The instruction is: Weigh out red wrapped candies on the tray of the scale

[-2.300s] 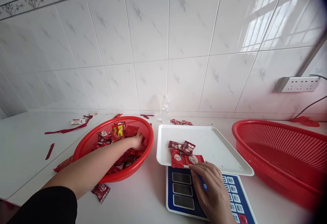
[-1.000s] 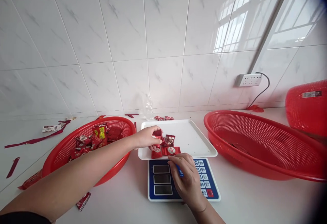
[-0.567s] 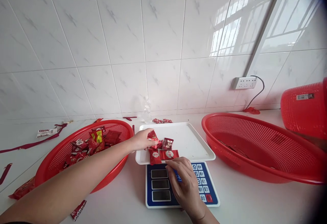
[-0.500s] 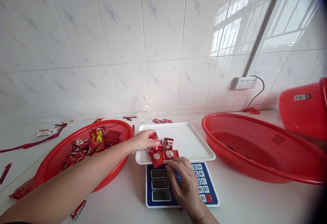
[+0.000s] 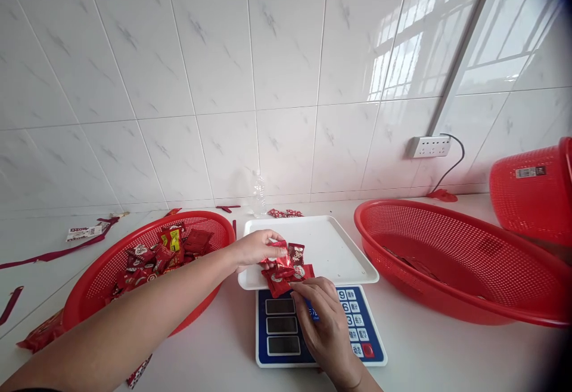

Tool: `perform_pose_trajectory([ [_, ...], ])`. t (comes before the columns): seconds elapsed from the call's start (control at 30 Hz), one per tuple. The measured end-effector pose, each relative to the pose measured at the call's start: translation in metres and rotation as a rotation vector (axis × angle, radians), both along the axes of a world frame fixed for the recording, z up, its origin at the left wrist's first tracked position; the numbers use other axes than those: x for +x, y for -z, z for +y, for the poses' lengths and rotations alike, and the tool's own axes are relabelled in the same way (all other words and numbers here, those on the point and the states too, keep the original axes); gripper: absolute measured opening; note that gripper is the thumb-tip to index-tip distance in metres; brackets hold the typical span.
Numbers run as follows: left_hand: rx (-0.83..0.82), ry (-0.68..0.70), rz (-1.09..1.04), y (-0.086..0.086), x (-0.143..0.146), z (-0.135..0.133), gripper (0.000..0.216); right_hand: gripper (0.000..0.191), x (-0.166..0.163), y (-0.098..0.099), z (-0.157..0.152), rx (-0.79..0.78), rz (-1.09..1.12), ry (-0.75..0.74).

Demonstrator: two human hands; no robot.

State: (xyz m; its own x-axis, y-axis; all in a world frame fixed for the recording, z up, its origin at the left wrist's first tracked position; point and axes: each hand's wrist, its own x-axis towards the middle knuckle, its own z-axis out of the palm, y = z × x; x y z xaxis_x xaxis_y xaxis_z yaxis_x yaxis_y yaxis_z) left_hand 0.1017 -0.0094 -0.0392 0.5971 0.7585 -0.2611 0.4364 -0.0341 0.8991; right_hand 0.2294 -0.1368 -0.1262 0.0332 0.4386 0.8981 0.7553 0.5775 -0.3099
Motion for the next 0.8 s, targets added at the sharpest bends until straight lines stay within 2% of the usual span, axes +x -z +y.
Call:
perform_pose_trajectory([
  [0.17, 0.098, -0.033, 0.037, 0.005, -0.005, 0.001, 0.054, 0.020, -0.001, 0.001, 0.001, -0.002, -0.046, 0.021],
  [0.37, 0.212, -0.013, 0.137, -0.005, -0.028, 0.009, 0.038, 0.019, -0.002, 0.002, 0.003, -0.018, -0.066, 0.022],
  [0.5, 0.384, 0.024, 0.224, 0.001, -0.043, 0.011, 0.033, 0.019, -0.002, 0.001, 0.002, -0.008, -0.051, 0.018],
  [0.63, 0.598, 0.082, 0.257, 0.011, -0.044, 0.000, 0.032, 0.019, -0.001, 0.002, 0.001, -0.011, -0.052, 0.016],
  [0.8, 0.643, 0.182, 0.247, 0.018, -0.027, -0.022, 0.042, 0.020, -0.001, 0.003, 0.002, -0.016, -0.050, 0.012],
])
